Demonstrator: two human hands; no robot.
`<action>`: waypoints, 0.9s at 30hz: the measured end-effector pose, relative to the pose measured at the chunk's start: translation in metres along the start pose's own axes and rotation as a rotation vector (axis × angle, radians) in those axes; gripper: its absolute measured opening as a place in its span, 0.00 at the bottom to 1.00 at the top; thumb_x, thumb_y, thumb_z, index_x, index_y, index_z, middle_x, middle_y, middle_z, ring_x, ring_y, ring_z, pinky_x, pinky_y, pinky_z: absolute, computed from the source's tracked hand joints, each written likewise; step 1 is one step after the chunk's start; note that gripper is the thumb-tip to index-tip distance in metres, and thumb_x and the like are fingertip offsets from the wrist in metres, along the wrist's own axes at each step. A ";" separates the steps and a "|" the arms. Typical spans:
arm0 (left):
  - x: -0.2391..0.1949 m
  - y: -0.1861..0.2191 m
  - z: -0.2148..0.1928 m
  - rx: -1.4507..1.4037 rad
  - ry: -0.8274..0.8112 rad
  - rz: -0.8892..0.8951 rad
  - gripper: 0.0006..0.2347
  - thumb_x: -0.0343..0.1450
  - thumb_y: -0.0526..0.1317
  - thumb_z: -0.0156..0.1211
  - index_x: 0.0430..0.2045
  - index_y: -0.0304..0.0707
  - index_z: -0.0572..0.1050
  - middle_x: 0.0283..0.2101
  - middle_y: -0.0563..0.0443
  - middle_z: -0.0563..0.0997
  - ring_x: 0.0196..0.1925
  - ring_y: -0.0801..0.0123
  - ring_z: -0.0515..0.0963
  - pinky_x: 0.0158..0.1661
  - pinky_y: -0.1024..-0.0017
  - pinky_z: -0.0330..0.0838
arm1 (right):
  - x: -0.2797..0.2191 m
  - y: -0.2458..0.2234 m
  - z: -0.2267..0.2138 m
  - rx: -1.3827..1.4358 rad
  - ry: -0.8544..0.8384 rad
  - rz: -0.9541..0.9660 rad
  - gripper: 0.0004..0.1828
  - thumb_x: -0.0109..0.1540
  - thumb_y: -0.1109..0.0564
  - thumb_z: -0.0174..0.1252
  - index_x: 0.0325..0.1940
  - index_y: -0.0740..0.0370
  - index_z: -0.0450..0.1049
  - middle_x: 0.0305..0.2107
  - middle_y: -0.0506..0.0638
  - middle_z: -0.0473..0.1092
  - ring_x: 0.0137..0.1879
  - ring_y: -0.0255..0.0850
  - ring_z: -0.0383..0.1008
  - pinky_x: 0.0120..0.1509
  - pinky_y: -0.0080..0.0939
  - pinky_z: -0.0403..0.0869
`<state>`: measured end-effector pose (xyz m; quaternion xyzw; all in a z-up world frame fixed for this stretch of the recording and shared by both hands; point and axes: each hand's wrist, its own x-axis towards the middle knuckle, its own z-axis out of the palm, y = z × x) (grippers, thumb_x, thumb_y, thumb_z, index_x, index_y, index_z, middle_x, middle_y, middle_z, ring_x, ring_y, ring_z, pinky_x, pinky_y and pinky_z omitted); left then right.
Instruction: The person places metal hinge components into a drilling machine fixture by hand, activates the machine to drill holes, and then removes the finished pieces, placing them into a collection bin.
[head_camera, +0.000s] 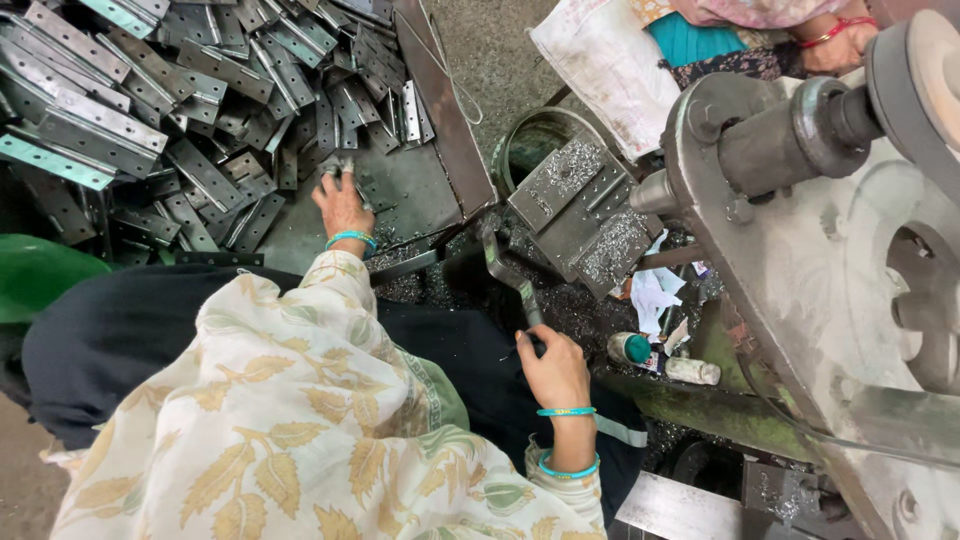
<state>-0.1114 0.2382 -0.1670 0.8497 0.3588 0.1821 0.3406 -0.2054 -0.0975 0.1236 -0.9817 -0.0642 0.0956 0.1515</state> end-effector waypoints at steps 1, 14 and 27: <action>-0.003 -0.002 0.002 0.000 -0.022 0.050 0.33 0.57 0.27 0.68 0.61 0.41 0.68 0.63 0.35 0.64 0.62 0.34 0.63 0.60 0.53 0.67 | 0.000 0.001 0.000 0.000 -0.004 -0.002 0.20 0.60 0.40 0.59 0.43 0.56 0.82 0.39 0.64 0.76 0.48 0.63 0.76 0.52 0.58 0.74; -0.038 0.031 -0.021 0.111 -0.038 0.472 0.31 0.58 0.21 0.58 0.58 0.42 0.71 0.59 0.40 0.69 0.58 0.44 0.69 0.56 0.55 0.68 | -0.004 -0.001 -0.004 0.043 -0.004 0.041 0.19 0.60 0.39 0.59 0.42 0.53 0.82 0.40 0.61 0.76 0.49 0.62 0.76 0.52 0.58 0.74; -0.043 0.020 0.004 -0.062 -0.014 0.281 0.31 0.61 0.25 0.60 0.64 0.38 0.68 0.52 0.34 0.71 0.55 0.38 0.71 0.54 0.52 0.69 | -0.009 0.001 -0.006 0.072 -0.008 0.069 0.20 0.60 0.40 0.59 0.45 0.54 0.80 0.40 0.62 0.75 0.47 0.62 0.77 0.50 0.58 0.75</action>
